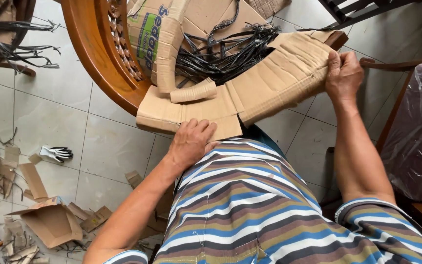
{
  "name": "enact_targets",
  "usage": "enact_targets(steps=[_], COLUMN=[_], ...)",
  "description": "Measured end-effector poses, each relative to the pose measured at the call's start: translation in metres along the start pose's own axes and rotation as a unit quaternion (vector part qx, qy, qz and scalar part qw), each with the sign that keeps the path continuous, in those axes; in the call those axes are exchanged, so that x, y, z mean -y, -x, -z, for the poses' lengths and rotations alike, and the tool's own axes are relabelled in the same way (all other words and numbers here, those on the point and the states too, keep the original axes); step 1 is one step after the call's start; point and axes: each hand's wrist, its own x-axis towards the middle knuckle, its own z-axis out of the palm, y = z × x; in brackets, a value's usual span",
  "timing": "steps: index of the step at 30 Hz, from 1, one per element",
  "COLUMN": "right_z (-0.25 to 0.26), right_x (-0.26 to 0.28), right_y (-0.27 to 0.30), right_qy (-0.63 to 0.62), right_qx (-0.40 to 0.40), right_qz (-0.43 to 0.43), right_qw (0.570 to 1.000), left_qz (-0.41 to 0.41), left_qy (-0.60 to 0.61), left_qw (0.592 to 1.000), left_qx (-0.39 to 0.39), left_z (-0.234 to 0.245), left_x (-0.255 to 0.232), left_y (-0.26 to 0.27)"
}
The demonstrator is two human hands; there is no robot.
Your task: Securing cardboard packaging to the back of a wooden chair using wire ties and a tool.
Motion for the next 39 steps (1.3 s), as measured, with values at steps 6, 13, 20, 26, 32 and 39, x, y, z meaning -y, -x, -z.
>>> enact_targets(steps=[6, 13, 20, 26, 32, 39], right_z=[-0.036, -0.078, -0.077, -0.091, -0.109, -0.118], right_x=[0.023, 0.038, 0.127, 0.121, 0.093, 0.112], right_y=[0.002, 0.020, 0.086, 0.085, 0.081, 0.012], right_qy=[-0.092, -0.154, -0.113, 0.117, 0.209, 0.107], right_qx=[-0.076, -0.145, -0.065, -0.035, -0.034, 0.505], right_qz=[-0.108, -0.112, -0.143, -0.015, 0.285, 0.260], right_qw=[0.987, 0.971, 0.981, 0.992, 0.935, 0.816], left_qz=[0.055, 0.018, 0.022, 0.076, 0.138, 0.118], left_qy=[0.022, -0.097, -0.100, 0.090, 0.113, -0.001], left_qw=[0.997, 0.991, 0.979, 0.993, 0.979, 0.991], left_qx=[0.054, -0.091, -0.174, 0.005, 0.096, -0.068], left_z=[-0.027, -0.149, -0.128, -0.061, -0.078, -0.127], left_x=[0.010, 0.044, 0.030, -0.017, -0.028, -0.028], left_y=[-0.013, -0.031, -0.039, -0.071, -0.105, -0.111])
